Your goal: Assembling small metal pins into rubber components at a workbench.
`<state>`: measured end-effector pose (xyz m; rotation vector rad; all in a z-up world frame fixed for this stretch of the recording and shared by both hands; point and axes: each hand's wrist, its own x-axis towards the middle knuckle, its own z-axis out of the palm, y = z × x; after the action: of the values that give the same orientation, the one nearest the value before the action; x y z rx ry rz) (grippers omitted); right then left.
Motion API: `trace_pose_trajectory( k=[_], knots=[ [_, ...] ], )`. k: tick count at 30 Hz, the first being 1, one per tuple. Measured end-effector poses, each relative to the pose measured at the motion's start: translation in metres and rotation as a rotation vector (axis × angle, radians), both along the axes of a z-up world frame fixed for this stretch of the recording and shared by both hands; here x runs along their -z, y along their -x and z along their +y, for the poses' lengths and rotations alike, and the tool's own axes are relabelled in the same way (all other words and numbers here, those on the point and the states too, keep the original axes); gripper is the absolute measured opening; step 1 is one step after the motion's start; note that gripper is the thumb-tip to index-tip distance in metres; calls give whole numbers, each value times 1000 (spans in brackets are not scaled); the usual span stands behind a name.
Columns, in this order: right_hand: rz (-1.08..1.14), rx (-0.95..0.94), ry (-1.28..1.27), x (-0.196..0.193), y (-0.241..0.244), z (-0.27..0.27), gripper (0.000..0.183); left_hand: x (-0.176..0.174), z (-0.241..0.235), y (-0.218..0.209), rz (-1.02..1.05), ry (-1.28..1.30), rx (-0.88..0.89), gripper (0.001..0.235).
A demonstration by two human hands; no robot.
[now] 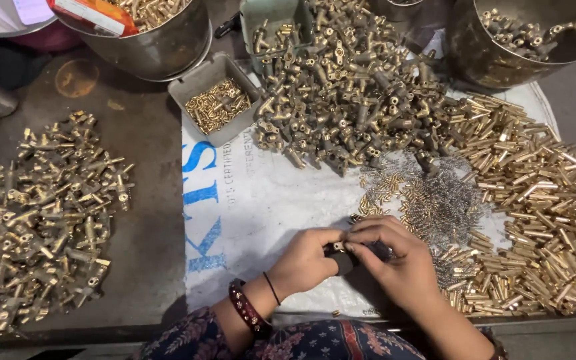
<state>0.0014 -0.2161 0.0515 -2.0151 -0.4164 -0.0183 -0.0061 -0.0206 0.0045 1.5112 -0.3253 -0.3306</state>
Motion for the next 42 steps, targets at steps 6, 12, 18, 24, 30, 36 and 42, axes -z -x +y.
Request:
trace_pose_trajectory(
  k=[6, 12, 18, 24, 30, 36, 42],
  knots=[
    [-46, -21, 27, -6, 5, -19, 10, 2, -7, 5, 280, -73, 117, 15],
    [-436, 460, 766, -4, -97, -138, 16, -28, -11, -1, 465, -62, 97, 31],
    [-476, 519, 1202, 29, -125, -162, 42, -2, -9, -3, 389, -6, 105, 39],
    [-294, 483, 1160, 34, -132, -168, 29, -14, -7, -10, 408, -35, 168, 49],
    [290, 424, -118, -19, -69, -99, 28, -14, -6, -6, 394, -78, 166, 37],
    [648, 230, -468, 38, -9, -21, 17, 19, -10, -2, 341, -65, 116, 32],
    [653, 206, -564, 40, -3, -18, 12, 10, -11, -1, 296, -162, 92, 30]
  ],
)
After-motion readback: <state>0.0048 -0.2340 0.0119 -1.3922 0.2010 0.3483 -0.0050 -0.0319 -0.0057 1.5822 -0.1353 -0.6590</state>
